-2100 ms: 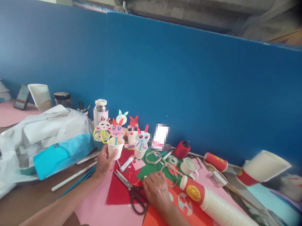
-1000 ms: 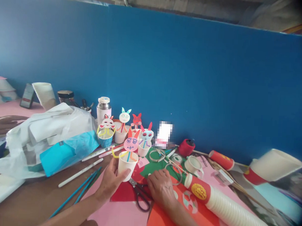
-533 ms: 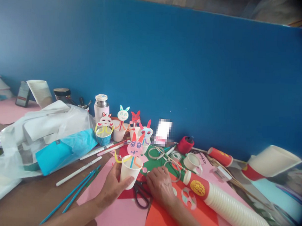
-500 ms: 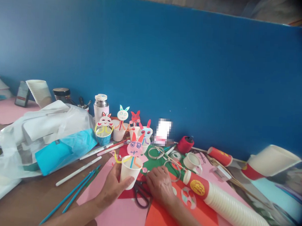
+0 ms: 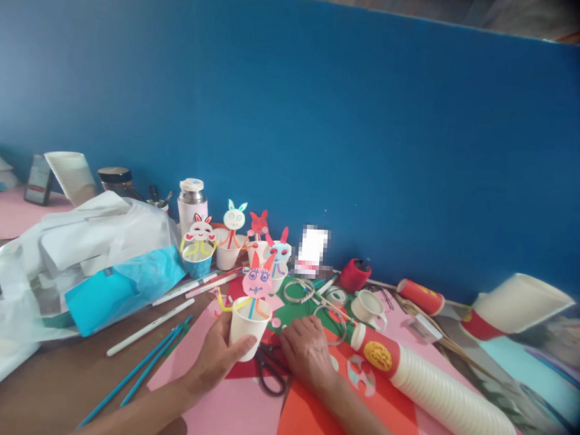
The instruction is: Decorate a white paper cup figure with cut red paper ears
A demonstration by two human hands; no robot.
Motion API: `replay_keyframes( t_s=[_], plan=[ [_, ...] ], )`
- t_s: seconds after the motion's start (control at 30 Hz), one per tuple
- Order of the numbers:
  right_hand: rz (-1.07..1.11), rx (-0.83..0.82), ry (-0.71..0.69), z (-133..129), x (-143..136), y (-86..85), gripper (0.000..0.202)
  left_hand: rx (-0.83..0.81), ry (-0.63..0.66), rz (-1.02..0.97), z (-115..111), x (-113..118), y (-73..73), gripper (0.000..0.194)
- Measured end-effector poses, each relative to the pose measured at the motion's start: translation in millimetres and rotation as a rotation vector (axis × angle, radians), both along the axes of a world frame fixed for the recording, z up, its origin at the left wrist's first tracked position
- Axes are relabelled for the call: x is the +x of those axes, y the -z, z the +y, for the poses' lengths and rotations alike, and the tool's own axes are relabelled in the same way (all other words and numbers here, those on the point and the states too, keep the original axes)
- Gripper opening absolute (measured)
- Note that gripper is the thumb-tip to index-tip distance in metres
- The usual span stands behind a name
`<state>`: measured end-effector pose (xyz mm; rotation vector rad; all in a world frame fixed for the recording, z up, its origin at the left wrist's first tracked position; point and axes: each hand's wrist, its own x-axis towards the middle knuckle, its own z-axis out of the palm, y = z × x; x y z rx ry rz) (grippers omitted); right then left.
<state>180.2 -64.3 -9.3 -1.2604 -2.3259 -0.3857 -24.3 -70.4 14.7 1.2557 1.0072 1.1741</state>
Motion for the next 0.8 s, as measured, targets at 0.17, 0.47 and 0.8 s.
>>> replay_keyframes(
  t_s=[0.17, 0.47, 0.8],
  plan=[
    [0.008, 0.007, 0.004, 0.0, -0.5, -0.2, 0.027, -0.008, 0.002, 0.008, 0.5, -0.6, 1.5, 0.050],
    [0.009, 0.002, 0.007, -0.1, -0.7, -1.8, 0.026, -0.020, -0.009, 0.005, 0.2, -1.3, 2.1, 0.053],
    [0.010, -0.016, -0.001, 0.5, -0.3, -1.2, 0.026, -0.024, -0.006, -0.011, 1.1, -1.8, 4.2, 0.049]
  ],
)
